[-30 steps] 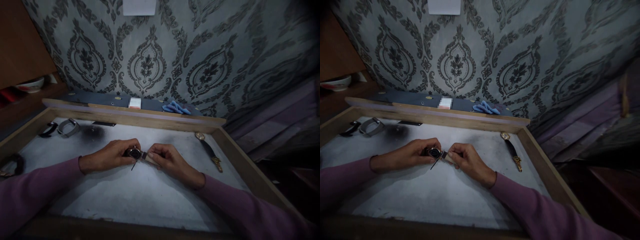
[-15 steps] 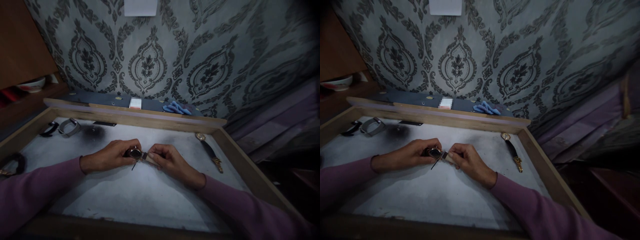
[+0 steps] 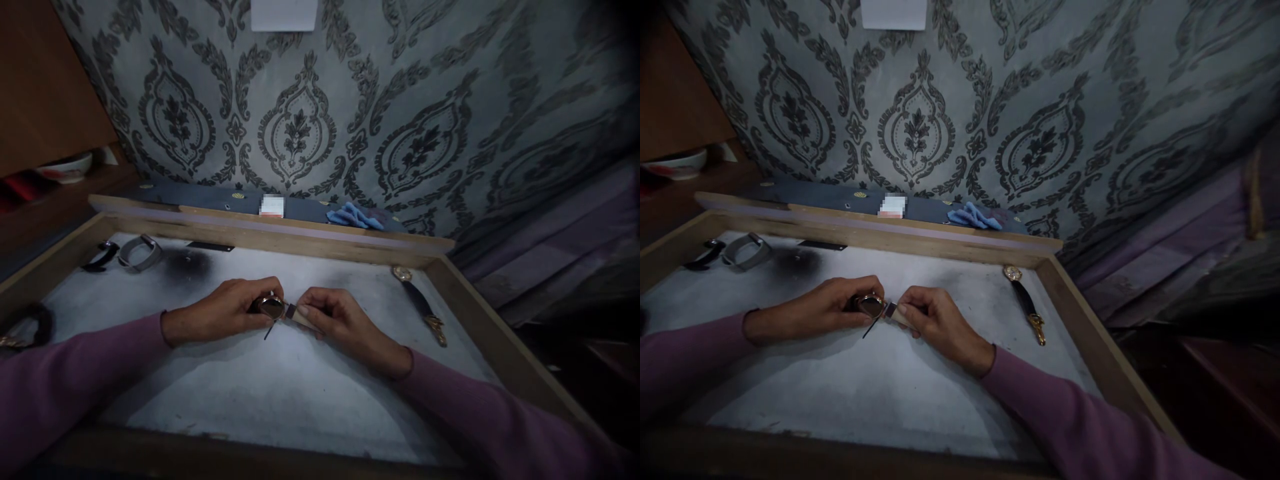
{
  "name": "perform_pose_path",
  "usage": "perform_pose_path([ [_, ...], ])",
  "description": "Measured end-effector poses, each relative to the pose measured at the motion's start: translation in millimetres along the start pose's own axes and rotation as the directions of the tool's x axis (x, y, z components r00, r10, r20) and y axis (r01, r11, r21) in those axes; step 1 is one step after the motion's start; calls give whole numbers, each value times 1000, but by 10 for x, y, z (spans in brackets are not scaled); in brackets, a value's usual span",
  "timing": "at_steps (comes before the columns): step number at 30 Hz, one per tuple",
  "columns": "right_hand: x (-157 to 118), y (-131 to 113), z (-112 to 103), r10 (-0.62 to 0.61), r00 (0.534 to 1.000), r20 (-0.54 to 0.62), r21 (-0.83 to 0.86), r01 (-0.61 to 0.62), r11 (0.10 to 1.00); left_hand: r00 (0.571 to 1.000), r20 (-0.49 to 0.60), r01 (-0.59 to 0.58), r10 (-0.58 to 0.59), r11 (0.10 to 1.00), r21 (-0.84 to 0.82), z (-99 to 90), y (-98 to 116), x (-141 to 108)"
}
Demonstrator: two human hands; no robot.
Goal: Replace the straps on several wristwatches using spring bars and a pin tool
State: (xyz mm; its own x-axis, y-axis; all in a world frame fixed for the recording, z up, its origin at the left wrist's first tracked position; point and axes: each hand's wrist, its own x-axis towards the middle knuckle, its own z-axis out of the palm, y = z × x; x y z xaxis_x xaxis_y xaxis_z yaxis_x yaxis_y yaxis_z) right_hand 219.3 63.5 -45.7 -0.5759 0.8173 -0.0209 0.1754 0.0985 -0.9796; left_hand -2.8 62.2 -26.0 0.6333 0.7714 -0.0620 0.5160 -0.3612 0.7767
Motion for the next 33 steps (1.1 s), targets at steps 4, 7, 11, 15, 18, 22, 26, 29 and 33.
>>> perform_pose_path([
  [4,-2,3,-1,9,1000,-9,-7,-9,1000,1000,0,-7,7,1000,-5,6,-4,-2],
  [7,-2,-7,1,6,1000,-1,-18,-6,1000,1000,-4,-2,2,1000,7,4,1,-2],
  [11,-3,-19,5,13,1000,-7,-23,-13,1000,1000,-11,-5,5,1000,15,2,3,2],
  [15,-5,-11,7,1,1000,-7,-28,-1,1000,1000,-4,2,-2,1000,19,8,-3,4],
  [18,-6,-2,10,1,1000,-13,-29,-1,1000,1000,-8,7,-7,1000,31,10,-9,1],
  [22,-8,-3,16,-5,1000,-23,-45,4,999,1000,-16,0,1,999,43,6,-7,-4],
  [26,-8,6,21,-29,999,-31,-93,26,995,1000,-18,6,-5,999,51,1,2,-5],
  [29,-13,23,23,-46,998,-37,-126,41,991,1000,-15,15,-14,999,52,-1,3,-3],
  [33,-25,19,23,-66,997,-46,-205,56,977,1000,-12,6,-5,999,51,3,-1,0],
])
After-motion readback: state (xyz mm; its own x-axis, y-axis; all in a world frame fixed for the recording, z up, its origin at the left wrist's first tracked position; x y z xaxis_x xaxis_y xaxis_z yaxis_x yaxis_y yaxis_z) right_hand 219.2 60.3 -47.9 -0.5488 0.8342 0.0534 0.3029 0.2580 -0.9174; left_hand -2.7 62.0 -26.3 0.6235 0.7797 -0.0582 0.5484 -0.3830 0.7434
